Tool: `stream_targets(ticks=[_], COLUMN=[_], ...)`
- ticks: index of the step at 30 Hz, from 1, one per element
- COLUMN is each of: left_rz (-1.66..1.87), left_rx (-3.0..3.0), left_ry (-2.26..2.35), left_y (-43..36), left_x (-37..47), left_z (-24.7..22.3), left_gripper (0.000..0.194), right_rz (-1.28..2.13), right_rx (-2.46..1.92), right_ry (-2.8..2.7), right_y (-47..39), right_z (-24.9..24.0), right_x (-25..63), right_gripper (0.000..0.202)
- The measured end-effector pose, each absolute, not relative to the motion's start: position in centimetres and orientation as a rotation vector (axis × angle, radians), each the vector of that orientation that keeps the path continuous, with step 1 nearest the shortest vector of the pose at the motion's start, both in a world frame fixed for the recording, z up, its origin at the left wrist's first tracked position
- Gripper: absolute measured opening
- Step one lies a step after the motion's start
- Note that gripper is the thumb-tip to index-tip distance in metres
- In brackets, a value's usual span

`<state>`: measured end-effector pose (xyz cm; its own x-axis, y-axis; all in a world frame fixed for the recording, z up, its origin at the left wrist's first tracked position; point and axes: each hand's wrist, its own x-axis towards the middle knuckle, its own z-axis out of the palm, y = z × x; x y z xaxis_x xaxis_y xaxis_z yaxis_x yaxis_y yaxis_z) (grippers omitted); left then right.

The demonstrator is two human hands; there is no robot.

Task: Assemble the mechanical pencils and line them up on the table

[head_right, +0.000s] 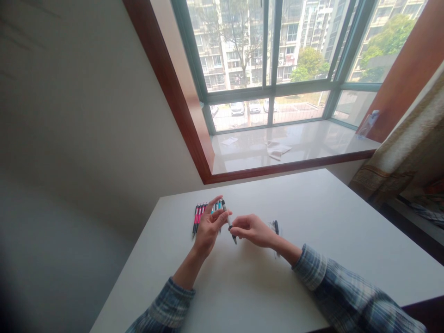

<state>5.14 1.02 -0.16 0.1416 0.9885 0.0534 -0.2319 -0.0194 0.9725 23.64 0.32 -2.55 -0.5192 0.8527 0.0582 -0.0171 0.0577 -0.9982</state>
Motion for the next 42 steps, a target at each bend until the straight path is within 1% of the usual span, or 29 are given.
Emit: stream_targets(ticks=[3, 5, 7, 11, 14, 19, 25, 28, 32, 36, 39, 42], left_rz=[1.238, 1.263, 1.285, 1.316, 1.333, 1.321, 1.315, 1.341, 1.377, 1.358, 1.345, 1.325], left_rx=[1.107, 1.061, 1.002, 0.936, 0.909, 0.892, 0.835, 0.822, 0.851, 0.889, 0.895, 0.896], left_ry=[0.905, 0.907, 0.927, 0.939, 0.898, 0.837, 0.809, 0.843, 0.905, 0.896, 0.866, 0.847], left_y=[0.96, 1.05, 1.25, 1.7, 1.85, 1.72, 1.55, 1.72, 1.93, 1.81, 1.65, 1.58], left_x=[5.15, 5.09, 5.01, 4.94, 4.93, 4.92, 5.09, 5.01, 4.88, 4.95, 5.03, 5.09], left_z=[-0.01, -0.01, -0.13, -0.64, -0.92, -0.61, -0.32, -0.59, -0.82, -0.62, -0.37, -0.32], left_gripper=[0.07, 0.068, 0.061, 0.04, 0.034, 0.031, 0.032, 0.035, 0.035, 0.032, 0.03, 0.031], right_rz=[1.529, 1.491, 1.449, 1.403, 1.403, 1.495, 1.791, 1.685, 1.443, 1.294, 1.29, 1.42], right_rx=[-0.877, -0.903, -0.937, -0.969, -0.955, -0.863, -0.773, -0.868, -0.985, -1.082, -1.086, -1.033], right_ry=[-1.625, -1.631, -1.645, -1.669, -1.693, -1.706, -1.513, -1.512, -1.594, -1.61, -1.637, -1.616], right_y=[0.36, 0.41, 0.46, 0.58, 0.63, 0.51, 0.57, 0.9, 0.79, 0.2, 0.02, 0.16], right_z=[-2.55, -2.54, -2.54, -2.61, -2.7, -2.69, -2.96, -3.23, -3.02, -2.48, -2.32, -2.4], right_x=[23.62, 23.63, 23.64, 23.7, 23.75, 23.8, 23.92, 23.97, 23.77, 23.48, 23.42, 23.49], right_gripper=[0.039, 0.038, 0.037, 0.039, 0.041, 0.05, 0.055, 0.055, 0.044, 0.038, 0.037, 0.038])
